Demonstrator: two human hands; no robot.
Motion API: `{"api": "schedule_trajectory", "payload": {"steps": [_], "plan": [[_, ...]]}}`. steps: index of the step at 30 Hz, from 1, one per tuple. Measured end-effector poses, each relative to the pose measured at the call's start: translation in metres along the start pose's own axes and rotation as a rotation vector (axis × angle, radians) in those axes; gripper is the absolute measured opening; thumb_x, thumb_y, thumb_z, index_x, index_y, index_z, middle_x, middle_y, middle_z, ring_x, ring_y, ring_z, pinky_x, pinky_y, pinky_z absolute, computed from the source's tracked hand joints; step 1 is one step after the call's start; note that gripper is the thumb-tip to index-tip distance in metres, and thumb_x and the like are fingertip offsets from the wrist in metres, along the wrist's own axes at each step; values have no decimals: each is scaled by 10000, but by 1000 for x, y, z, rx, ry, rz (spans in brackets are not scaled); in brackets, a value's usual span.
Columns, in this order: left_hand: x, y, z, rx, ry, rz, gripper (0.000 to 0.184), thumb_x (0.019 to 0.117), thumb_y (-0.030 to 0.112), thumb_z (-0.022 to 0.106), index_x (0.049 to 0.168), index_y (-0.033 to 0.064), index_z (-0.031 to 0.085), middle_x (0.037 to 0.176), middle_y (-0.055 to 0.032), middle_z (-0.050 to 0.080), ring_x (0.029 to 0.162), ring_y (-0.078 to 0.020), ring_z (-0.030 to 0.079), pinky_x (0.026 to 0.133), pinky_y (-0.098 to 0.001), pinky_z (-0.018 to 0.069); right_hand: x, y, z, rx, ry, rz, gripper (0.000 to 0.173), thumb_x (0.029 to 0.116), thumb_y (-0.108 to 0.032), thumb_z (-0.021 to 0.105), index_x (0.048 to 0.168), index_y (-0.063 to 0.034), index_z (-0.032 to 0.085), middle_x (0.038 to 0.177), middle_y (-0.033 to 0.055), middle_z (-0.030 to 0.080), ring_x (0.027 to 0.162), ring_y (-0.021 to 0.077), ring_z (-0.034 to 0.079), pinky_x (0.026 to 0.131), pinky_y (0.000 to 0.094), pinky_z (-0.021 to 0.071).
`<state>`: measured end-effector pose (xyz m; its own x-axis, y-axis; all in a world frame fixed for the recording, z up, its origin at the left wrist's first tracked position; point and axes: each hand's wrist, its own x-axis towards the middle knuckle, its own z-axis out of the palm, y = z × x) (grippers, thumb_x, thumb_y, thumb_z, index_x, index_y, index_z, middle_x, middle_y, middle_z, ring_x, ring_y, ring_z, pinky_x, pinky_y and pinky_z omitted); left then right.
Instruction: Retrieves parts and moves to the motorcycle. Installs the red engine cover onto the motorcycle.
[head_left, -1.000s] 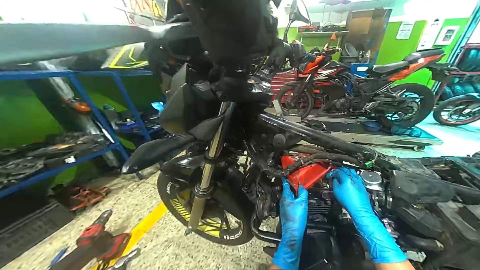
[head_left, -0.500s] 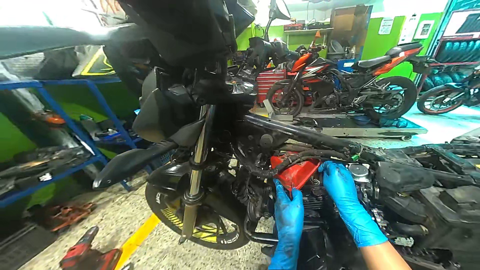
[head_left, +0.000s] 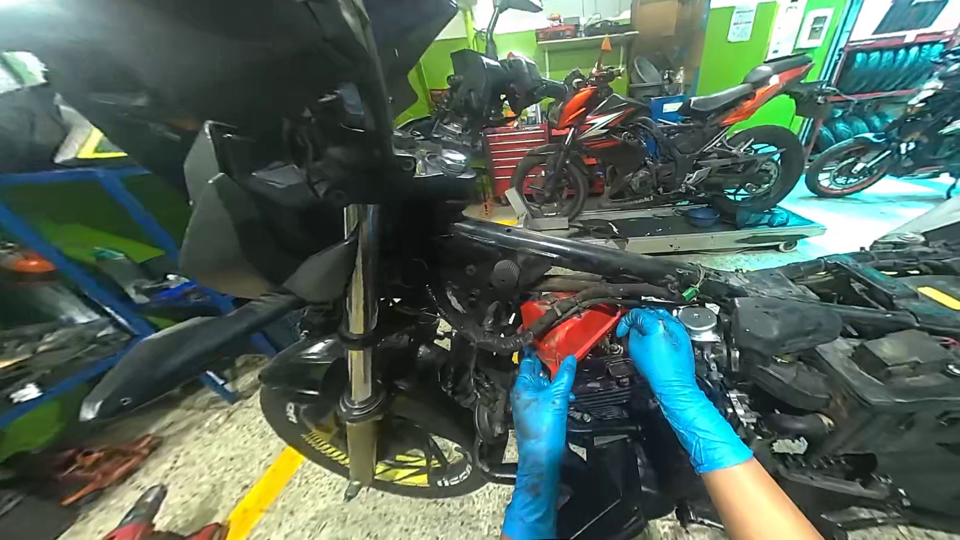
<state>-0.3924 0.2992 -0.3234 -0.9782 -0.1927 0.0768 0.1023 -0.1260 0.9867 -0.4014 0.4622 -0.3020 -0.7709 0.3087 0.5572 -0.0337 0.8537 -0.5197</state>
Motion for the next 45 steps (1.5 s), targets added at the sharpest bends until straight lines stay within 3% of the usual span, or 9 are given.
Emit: {"api": "schedule_trajectory", "payload": {"steps": [19, 22, 28, 30, 33, 35, 40, 42, 45], "plan": [[-30, -2, 8, -19, 36, 75, 516, 952, -44, 641, 1432, -118, 467, 1169, -207, 654, 527, -51, 560, 473, -201, 493, 2, -6, 0, -71, -30, 65, 112, 939, -70, 662, 871, -66, 751, 934, 139, 745, 999, 342, 702, 950, 518, 515], [-38, -2, 13, 32, 28, 66, 520, 949, -20, 659, 1426, -113, 475, 1195, -210, 646, 561, -58, 558, 472, -210, 472, 7, -11, -7, -156, -216, 107, 168, 977, -87, 599, 1018, -73, 761, 1084, 139, 734, 1143, 322, 658, 1059, 486, 458], [-55, -11, 9, 446, -144, 77, 851, 922, 346, 729, 1575, -16, 322, 1349, -228, 620, 876, -236, 697, 810, -427, 574, 7, -12, -5, -240, -295, 120, 270, 1005, -99, 540, 1189, -84, 737, 1280, 132, 694, 1284, 298, 598, 1151, 457, 393], [-55, -5, 10, 500, -135, 12, 1025, 899, 423, 754, 1628, 15, 159, 1564, -266, 397, 1249, -329, 596, 1054, -486, 478, 5, -11, -6, -222, -285, 105, 279, 1005, -96, 540, 1205, -87, 735, 1310, 121, 687, 1312, 289, 583, 1171, 449, 374], [-45, -12, 11, 614, 93, 306, 1041, 790, 443, 827, 1544, -77, 331, 1579, -332, 311, 1407, -442, 419, 1121, -539, 403, 5, -11, -7, -211, -286, 97, 270, 997, -93, 545, 1187, -81, 737, 1293, 109, 694, 1298, 275, 590, 1167, 444, 373], [-28, -4, 14, 813, 151, 466, 1135, 705, 584, 822, 1492, -118, 405, 1525, -390, 365, 1396, -561, 383, 1106, -636, 366, 6, -10, -6, -202, -274, 89, 268, 996, -90, 547, 1184, -72, 737, 1285, 113, 697, 1298, 277, 591, 1167, 446, 375], [2, 36, 26, 1204, -9, 94, 1186, 679, 776, 764, 1476, -40, 436, 1465, -273, 497, 1384, -399, 458, 1138, -572, 326, 0, -5, 3, -168, -125, 36, 216, 970, -70, 569, 1065, -48, 762, 1158, 141, 730, 1189, 306, 650, 1079, 463, 458], [12, 38, 23, 1172, -45, 49, 1186, 675, 771, 767, 1504, 0, 411, 1492, -211, 498, 1414, -348, 437, 1190, -584, 238, 2, -7, 1, -168, -157, 48, 237, 983, -86, 553, 1098, -50, 757, 1201, 137, 722, 1225, 300, 634, 1108, 452, 435], [23, 27, 22, 1016, -3, 165, 1113, 636, 649, 854, 1478, 31, 470, 1401, -209, 576, 1338, -362, 511, 1141, -579, 338, 4, -8, -2, -188, -241, 65, 264, 1000, -113, 541, 1169, -54, 735, 1277, 130, 692, 1291, 294, 588, 1159, 439, 379]]}}
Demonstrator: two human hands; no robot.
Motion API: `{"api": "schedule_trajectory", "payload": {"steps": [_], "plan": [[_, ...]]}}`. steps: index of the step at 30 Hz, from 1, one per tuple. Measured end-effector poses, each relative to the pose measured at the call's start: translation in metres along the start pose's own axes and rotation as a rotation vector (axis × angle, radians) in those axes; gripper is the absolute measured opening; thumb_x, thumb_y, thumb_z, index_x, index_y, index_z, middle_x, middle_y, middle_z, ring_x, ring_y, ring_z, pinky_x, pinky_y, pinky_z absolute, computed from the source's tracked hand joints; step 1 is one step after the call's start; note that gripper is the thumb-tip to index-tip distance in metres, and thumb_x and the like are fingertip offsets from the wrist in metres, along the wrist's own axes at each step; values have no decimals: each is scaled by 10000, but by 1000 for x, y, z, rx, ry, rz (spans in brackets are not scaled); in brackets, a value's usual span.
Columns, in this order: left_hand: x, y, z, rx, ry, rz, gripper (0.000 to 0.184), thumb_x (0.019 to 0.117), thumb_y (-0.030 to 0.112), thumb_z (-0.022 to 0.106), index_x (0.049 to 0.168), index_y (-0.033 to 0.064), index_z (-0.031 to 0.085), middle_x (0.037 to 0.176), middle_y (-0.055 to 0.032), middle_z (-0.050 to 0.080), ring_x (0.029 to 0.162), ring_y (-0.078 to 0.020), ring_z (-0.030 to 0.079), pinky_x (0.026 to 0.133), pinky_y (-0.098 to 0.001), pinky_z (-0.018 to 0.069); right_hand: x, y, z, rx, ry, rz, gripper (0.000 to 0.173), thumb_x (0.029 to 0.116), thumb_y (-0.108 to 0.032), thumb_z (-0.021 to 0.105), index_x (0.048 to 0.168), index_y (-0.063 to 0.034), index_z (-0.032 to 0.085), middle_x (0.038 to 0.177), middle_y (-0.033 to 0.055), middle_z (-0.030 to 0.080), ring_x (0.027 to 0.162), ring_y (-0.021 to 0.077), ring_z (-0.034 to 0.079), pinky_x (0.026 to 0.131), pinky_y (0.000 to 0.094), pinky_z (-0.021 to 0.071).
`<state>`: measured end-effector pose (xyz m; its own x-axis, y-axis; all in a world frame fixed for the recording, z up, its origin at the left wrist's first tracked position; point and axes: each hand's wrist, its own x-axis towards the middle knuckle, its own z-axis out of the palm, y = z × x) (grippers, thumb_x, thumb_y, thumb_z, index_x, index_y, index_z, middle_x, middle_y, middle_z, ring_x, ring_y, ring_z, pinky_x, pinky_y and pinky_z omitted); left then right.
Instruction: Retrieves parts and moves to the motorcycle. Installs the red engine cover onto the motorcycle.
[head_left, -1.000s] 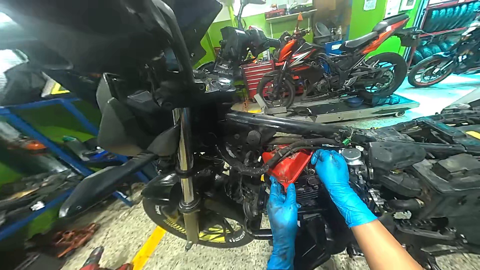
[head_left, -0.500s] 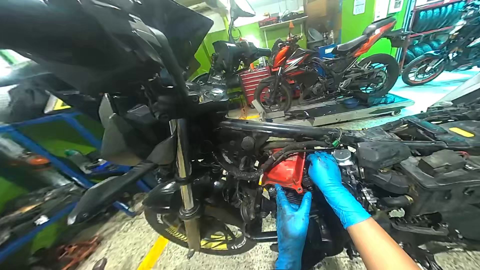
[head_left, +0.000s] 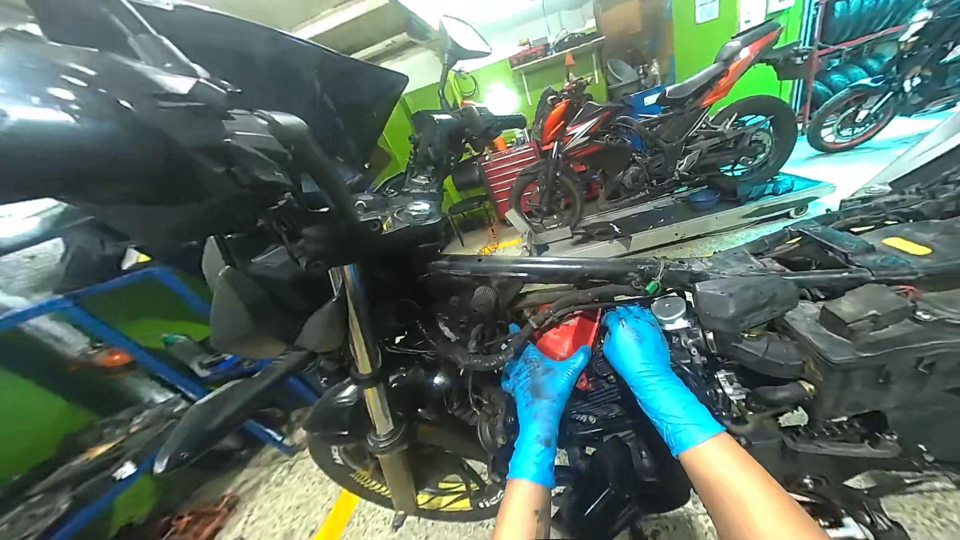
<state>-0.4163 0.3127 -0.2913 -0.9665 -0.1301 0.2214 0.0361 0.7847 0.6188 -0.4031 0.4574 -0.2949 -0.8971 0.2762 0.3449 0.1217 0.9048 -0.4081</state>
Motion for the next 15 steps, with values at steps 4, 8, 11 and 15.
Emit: {"api": "schedule_trajectory", "payload": {"steps": [4, 8, 11, 15], "plan": [[4, -5, -4, -46, 2, 83, 1012, 664, 612, 847, 1437, 40, 530, 1355, -200, 615, 1306, -333, 556, 1118, -517, 418, -1, 0, 4, 30, 64, -1, 234, 980, -129, 583, 1122, -37, 744, 1223, 143, 708, 1252, 308, 611, 1121, 449, 419], [6, -9, -12, -32, -40, 85, 913, 666, 633, 822, 1334, 45, 622, 1208, -160, 696, 1200, -301, 631, 1059, -516, 468, 0, -2, 6, 58, 74, 51, 251, 1001, -125, 553, 1145, -27, 733, 1225, 171, 697, 1256, 332, 607, 1099, 468, 442], [11, -8, -21, 14, -161, 18, 849, 730, 630, 792, 1347, 75, 618, 1212, -148, 701, 1199, -297, 637, 1044, -535, 470, 2, -3, 0, 27, -17, 56, 279, 1016, -130, 514, 1175, -34, 722, 1264, 153, 687, 1294, 300, 587, 1141, 448, 403], [30, -19, -25, -77, -270, 55, 755, 767, 559, 790, 1329, 82, 625, 1187, -127, 702, 1142, -246, 652, 1011, -503, 491, 3, -2, -4, 30, -71, 33, 262, 1001, -99, 534, 1164, -43, 732, 1259, 160, 686, 1301, 307, 578, 1147, 443, 391]]}}
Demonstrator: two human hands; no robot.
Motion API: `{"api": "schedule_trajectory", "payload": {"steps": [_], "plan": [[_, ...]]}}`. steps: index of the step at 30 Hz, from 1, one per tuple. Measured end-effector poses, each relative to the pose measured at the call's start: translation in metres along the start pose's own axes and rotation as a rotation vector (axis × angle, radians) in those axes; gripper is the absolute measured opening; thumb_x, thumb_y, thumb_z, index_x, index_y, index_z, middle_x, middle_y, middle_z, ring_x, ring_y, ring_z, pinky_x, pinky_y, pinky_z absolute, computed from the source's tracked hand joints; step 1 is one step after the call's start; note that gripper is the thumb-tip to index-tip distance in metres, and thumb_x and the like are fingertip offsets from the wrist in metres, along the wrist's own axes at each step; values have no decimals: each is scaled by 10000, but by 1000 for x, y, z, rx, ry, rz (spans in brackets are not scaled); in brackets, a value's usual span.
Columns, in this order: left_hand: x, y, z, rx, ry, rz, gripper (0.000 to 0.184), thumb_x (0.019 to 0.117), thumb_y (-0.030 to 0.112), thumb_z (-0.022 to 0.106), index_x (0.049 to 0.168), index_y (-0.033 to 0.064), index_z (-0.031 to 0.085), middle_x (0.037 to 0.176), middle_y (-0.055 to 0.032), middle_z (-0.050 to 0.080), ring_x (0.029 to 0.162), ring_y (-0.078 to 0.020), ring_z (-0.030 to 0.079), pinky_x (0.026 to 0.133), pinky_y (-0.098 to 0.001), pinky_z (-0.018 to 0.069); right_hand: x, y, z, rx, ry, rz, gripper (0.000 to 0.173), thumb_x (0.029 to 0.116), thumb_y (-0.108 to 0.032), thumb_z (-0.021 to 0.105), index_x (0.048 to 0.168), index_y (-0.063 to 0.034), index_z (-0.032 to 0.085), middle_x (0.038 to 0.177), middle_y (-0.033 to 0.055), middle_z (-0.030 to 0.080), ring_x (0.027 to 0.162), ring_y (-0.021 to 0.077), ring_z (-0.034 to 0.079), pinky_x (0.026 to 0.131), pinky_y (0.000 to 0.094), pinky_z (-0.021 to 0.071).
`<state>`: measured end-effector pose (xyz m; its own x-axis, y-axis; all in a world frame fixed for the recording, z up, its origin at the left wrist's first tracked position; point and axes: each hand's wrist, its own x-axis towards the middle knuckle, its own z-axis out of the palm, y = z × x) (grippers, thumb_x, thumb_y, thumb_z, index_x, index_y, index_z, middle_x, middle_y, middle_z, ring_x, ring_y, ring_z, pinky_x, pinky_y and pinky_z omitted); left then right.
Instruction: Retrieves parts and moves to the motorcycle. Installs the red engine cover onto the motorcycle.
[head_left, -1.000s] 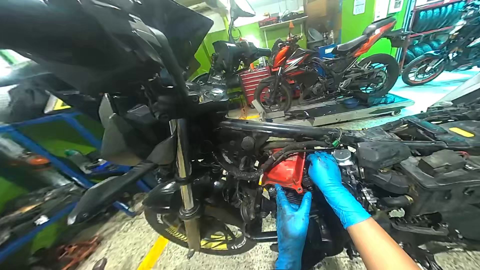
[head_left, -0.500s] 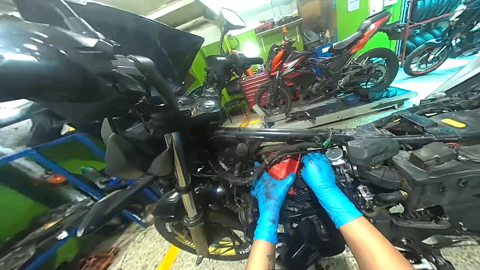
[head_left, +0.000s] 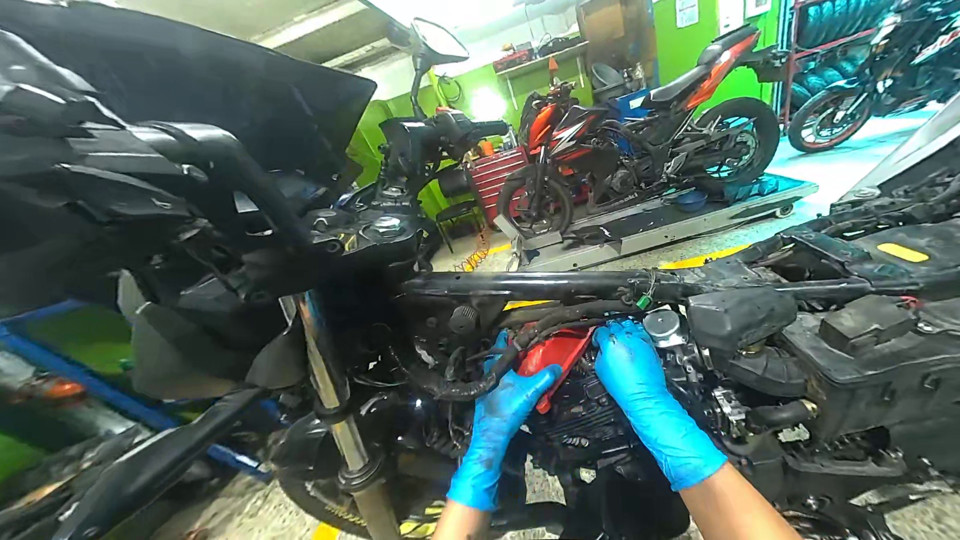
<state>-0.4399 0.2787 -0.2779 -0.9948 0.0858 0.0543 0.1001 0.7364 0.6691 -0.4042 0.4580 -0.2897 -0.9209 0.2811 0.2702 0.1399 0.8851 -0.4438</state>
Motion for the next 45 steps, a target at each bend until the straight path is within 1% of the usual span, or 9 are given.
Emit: {"api": "schedule_trajectory", "payload": {"steps": [4, 11, 20, 25, 29, 32, 34, 37, 45], "plan": [[10, -9, -4, -50, -45, 76, 821, 754, 547, 793, 1411, 113, 558, 1247, -112, 676, 1175, -217, 636, 1025, -476, 500, 0, 4, 14, 15, 212, -47, 139, 945, -97, 641, 988, -34, 758, 1075, 161, 735, 1137, 325, 670, 1032, 475, 497], [-11, 10, 8, 39, 68, -69, 981, 710, 629, 798, 1485, 105, 501, 1301, -138, 666, 1228, -283, 623, 1050, -520, 474, 2, -1, 11, -22, 186, 8, 169, 987, -128, 614, 993, -26, 749, 1077, 161, 733, 1154, 318, 665, 1046, 463, 486], [12, -7, -4, -106, -51, 91, 999, 694, 575, 816, 1513, 135, 449, 1380, -109, 609, 1281, -216, 576, 1086, -474, 458, 3, -2, 6, -23, 155, 1, 171, 993, -130, 612, 991, -39, 756, 1075, 165, 731, 1140, 334, 664, 1048, 484, 472], [-5, 5, 2, 10, 48, 39, 988, 676, 629, 802, 1462, 96, 527, 1446, -124, 569, 1354, -236, 525, 1130, -464, 417, 2, -3, 4, -83, 146, 0, 220, 992, -150, 572, 1010, -62, 774, 1111, 143, 750, 1169, 311, 668, 1075, 459, 458], [4, -7, 4, -79, 43, 150, 956, 648, 620, 806, 1405, 83, 577, 1413, -107, 591, 1343, -187, 525, 1146, -401, 401, 1, -1, 9, -40, 267, -19, 167, 937, -106, 614, 899, -51, 766, 971, 152, 764, 1049, 329, 712, 983, 485, 516], [-1, 0, 4, -84, 26, 125, 995, 668, 593, 804, 1466, 69, 521, 1488, -141, 524, 1401, -218, 468, 1169, -411, 366, 0, -3, 4, -47, 197, 32, 195, 962, -123, 587, 959, -66, 773, 1025, 144, 762, 1093, 316, 696, 1019, 462, 492], [-16, 11, 6, 14, 35, 61, 996, 704, 654, 775, 1452, 45, 526, 1413, -164, 596, 1332, -272, 557, 1103, -475, 443, 0, -7, 1, -74, 145, 65, 220, 979, -127, 566, 1026, -76, 775, 1109, 142, 753, 1163, 307, 673, 1063, 454, 468], [-25, 18, 18, 47, 79, 29, 1075, 705, 675, 765, 1510, 34, 454, 1484, -170, 538, 1416, -293, 468, 1192, -493, 318, -2, -10, -2, -105, 80, 110, 247, 1004, -146, 543, 1085, -74, 765, 1175, 137, 736, 1221, 295, 643, 1094, 449, 442], [-9, 25, 11, -101, 46, 15, 876, 751, 548, 823, 1423, 56, 551, 1375, -160, 617, 1316, -285, 557, 1109, -515, 413, 0, -15, -6, -124, 12, 142, 336, 1053, -201, 454, 1173, -58, 734, 1280, 131, 699, 1301, 273, 595, 1149, 420, 393]]}}
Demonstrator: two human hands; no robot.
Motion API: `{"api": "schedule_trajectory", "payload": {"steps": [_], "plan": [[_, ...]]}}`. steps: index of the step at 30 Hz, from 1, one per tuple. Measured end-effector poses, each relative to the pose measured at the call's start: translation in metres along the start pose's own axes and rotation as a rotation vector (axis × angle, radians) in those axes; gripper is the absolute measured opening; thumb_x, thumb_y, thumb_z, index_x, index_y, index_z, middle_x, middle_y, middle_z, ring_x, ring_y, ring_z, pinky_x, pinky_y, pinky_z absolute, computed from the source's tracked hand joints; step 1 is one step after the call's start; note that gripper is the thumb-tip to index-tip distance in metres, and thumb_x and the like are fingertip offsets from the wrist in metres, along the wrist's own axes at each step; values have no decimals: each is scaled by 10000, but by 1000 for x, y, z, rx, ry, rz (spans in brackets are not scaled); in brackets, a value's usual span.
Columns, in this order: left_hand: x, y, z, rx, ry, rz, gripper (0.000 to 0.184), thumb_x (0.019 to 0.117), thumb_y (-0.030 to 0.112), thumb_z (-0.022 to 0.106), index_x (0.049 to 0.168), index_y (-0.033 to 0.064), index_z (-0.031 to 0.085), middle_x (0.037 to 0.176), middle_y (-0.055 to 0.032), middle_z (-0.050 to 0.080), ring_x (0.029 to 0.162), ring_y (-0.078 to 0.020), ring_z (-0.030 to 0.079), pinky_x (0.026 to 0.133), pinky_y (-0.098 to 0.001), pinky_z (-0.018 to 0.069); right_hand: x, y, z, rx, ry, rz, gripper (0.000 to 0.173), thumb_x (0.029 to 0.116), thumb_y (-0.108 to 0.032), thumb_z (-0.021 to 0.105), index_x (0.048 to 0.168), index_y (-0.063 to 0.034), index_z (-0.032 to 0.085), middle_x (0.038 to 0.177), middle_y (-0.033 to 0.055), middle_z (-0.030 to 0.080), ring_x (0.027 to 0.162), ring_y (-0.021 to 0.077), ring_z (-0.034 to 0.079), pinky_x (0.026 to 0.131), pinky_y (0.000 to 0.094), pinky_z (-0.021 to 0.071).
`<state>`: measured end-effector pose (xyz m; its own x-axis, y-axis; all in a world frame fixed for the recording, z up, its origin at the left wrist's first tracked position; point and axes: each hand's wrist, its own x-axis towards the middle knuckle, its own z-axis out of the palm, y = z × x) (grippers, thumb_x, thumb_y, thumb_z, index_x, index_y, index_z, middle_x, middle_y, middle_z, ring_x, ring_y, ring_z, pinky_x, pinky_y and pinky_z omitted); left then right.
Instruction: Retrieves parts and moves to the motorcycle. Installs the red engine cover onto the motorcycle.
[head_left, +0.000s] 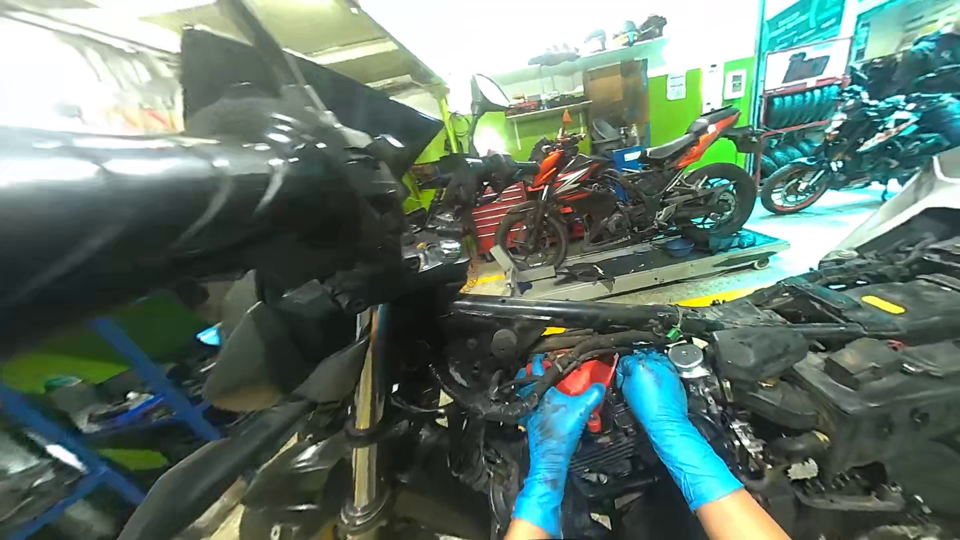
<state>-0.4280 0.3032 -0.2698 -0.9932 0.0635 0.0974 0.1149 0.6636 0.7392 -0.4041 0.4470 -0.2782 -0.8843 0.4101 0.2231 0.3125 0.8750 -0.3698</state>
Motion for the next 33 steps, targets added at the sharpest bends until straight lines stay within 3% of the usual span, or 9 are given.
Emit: {"api": "schedule_trajectory", "payload": {"steps": [2, 5, 9, 13, 18, 23, 26, 30, 33], "plan": [[3, -7, -1, -63, 21, 37, 883, 731, 493, 858, 1420, 37, 546, 1368, -172, 617, 1315, -284, 553, 1113, -507, 410, 0, 2, 3, 21, 25, -21, 330, 1046, -190, 457, 1146, -47, 737, 1267, 139, 703, 1294, 283, 600, 1141, 423, 405], [9, -21, 2, -215, 55, 83, 1058, 666, 410, 891, 1529, 45, 400, 1447, -175, 548, 1363, -274, 502, 1129, -490, 407, 1, 4, 5, 55, 33, -52, 326, 1047, -165, 456, 1167, -29, 727, 1268, 152, 700, 1296, 294, 599, 1146, 424, 402], [11, -35, 1, -402, 26, 156, 871, 684, 312, 877, 1431, 41, 521, 1305, -116, 654, 1235, -182, 604, 1052, -393, 495, 1, 5, 8, 96, 54, -59, 316, 1038, -143, 464, 1156, -33, 736, 1262, 149, 702, 1286, 294, 604, 1133, 422, 418], [31, -46, -9, -412, -125, 249, 936, 673, 376, 864, 1461, 55, 475, 1355, -100, 613, 1263, -144, 582, 1057, -333, 505, 3, 7, 11, 133, 131, -87, 285, 1025, -137, 496, 1105, -31, 749, 1177, 151, 731, 1222, 300, 643, 1100, 424, 450], [18, -32, -5, -238, -17, 148, 1032, 639, 396, 871, 1499, 28, 435, 1469, -179, 513, 1374, -241, 480, 1125, -424, 419, 4, 5, 14, 115, 151, -86, 261, 1011, -132, 528, 1078, -38, 763, 1134, 145, 745, 1185, 301, 663, 1067, 423, 474], [18, -39, 1, -272, 16, 147, 962, 615, 417, 858, 1435, 47, 516, 1369, -139, 599, 1289, -202, 556, 1069, -409, 469, 3, 4, 20, 113, 240, -82, 216, 991, -124, 578, 1028, -30, 769, 1073, 149, 750, 1135, 307, 684, 1030, 430, 506], [3, -23, 8, -80, 115, 91, 930, 645, 473, 872, 1378, -7, 561, 1287, -198, 651, 1238, -301, 606, 1054, -504, 469, 3, 5, 20, 144, 241, -61, 209, 995, -131, 587, 1034, -29, 764, 1070, 156, 743, 1153, 320, 673, 1035, 439, 502], [-7, -25, 20, 42, 235, 113, 1082, 594, 573, 850, 1423, -40, 523, 1440, -264, 536, 1381, -389, 471, 1188, -564, 275, 1, 9, 29, 197, 342, -95, 161, 972, -116, 637, 976, -20, 766, 1003, 166, 748, 1101, 342, 693, 995, 464, 530], [-1, -33, 15, -37, 188, 132, 1110, 614, 539, 865, 1489, -14, 462, 1522, -234, 467, 1409, -346, 456, 1168, -508, 351, 0, 8, 21, 180, 309, -87, 190, 988, -111, 598, 1008, -11, 757, 1029, 165, 747, 1119, 333, 688, 1006, 450, 526]]}}
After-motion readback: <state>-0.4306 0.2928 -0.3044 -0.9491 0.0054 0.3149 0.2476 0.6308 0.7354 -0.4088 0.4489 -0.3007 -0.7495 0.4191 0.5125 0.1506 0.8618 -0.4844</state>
